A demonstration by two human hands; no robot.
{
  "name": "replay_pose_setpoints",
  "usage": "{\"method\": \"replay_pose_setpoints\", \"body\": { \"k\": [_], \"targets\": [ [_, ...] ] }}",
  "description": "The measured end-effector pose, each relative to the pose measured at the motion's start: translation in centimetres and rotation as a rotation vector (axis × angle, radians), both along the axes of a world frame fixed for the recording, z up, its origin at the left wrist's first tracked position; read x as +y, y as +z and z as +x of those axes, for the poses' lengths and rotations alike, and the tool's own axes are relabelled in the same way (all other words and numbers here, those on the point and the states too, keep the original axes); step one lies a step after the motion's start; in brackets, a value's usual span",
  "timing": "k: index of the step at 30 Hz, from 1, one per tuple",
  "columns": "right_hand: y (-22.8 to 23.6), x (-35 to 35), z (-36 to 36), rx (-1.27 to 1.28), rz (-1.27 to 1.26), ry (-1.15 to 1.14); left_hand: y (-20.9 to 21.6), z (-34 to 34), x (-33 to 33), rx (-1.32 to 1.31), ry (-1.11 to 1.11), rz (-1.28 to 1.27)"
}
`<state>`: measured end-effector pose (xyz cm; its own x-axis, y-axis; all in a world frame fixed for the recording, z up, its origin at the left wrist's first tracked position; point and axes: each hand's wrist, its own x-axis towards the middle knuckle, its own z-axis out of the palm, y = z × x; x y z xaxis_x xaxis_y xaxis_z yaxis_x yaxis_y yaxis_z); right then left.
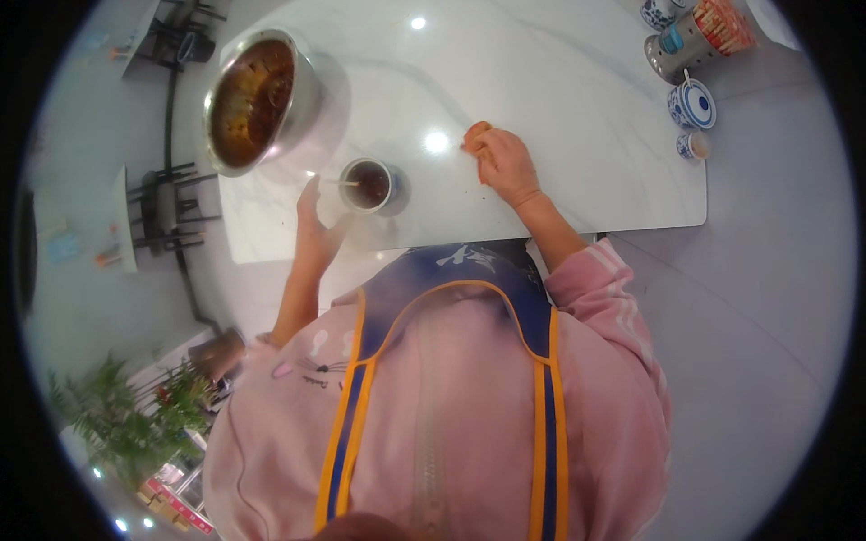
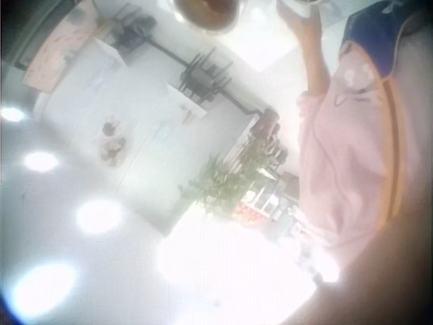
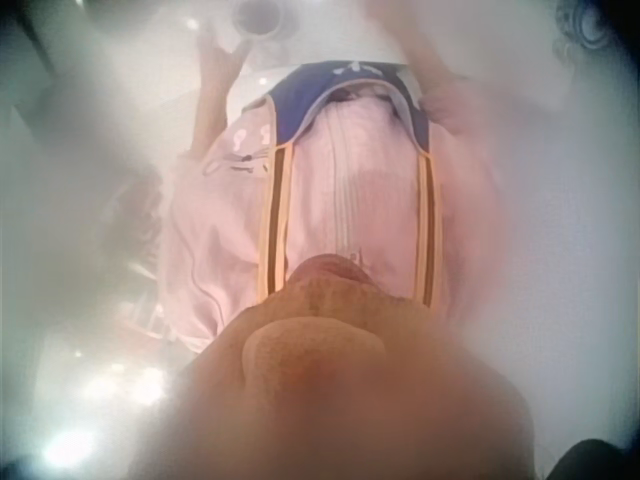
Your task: The person wipes a white table with an orange cloth, moving cups and a bowl aside to reach different areas. They clean around and under the items, then return the cups and bowl to their original positions.
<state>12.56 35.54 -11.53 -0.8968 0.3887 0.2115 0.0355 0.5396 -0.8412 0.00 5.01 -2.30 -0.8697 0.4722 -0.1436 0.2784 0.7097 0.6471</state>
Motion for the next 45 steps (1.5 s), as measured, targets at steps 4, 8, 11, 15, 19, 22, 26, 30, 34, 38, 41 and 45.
{"method": "replay_pose_setpoints", "body": {
  "k": [4, 8, 11, 15, 19, 22, 26, 30, 34, 38, 41, 45],
  "targets": [
    [0.3, 3.4, 2.9, 0.18, -0.592, -0.198, 0.8, -1.2, 0.9, 0.186, -0.267, -0.192],
    [-0.3, 10.1, 11.0, 0.093, -0.226, -0.648, 0.7, -1.7, 2.3, 0.236, -0.475, -0.404],
    [-3.3, 12.6, 15.9, 0.087, -0.057, -0.771, 0.5, -2.3, 3.0, 0.231, -0.601, -0.476],
    [-4.4, 10.1, 15.7, 0.053, 0.108, -0.738, 0.1, -3.0, 4.0, 0.261, -0.701, -0.5],
    [-0.6, -0.1, 9.1, -0.063, -0.302, -0.52, -0.3, -3.4, 4.7, 0.283, -0.765, -0.489],
    [0.3, -8.4, 3.8, -0.024, 0.07, -0.287, -0.7, -3.6, 5.0, 0.27, -0.778, -0.449],
    [-1.5, -10.2, 1.0, 0.088, 0.431, -0.188, -1.2, -3.8, 5.0, 0.282, -0.801, -0.382],
    [-1.2, -5.7, 2.7, 0.19, -0.675, -0.212, -1.3, -4.3, 5.2, 0.264, -0.834, -0.356],
    [0.0, 5.4, 5.0, 0.207, -0.18, -0.631, -1.6, -4.7, 5.1, 0.285, -0.849, -0.374],
    [-2.4, 9.5, 5.2, -0.369, 0.476, -0.773, -1.8, -5.0, 4.6, 0.256, -0.823, -0.347],
    [-3.4, 8.9, 2.8, -0.006, 0.453, -0.57, -1.7, -5.1, 4.4, 0.264, -0.806, -0.329],
    [-2.8, 3.1, -0.8, 0.035, 0.425, -0.39, -1.0, -4.5, 4.0, 0.226, -0.751, -0.365]
  ]
}}
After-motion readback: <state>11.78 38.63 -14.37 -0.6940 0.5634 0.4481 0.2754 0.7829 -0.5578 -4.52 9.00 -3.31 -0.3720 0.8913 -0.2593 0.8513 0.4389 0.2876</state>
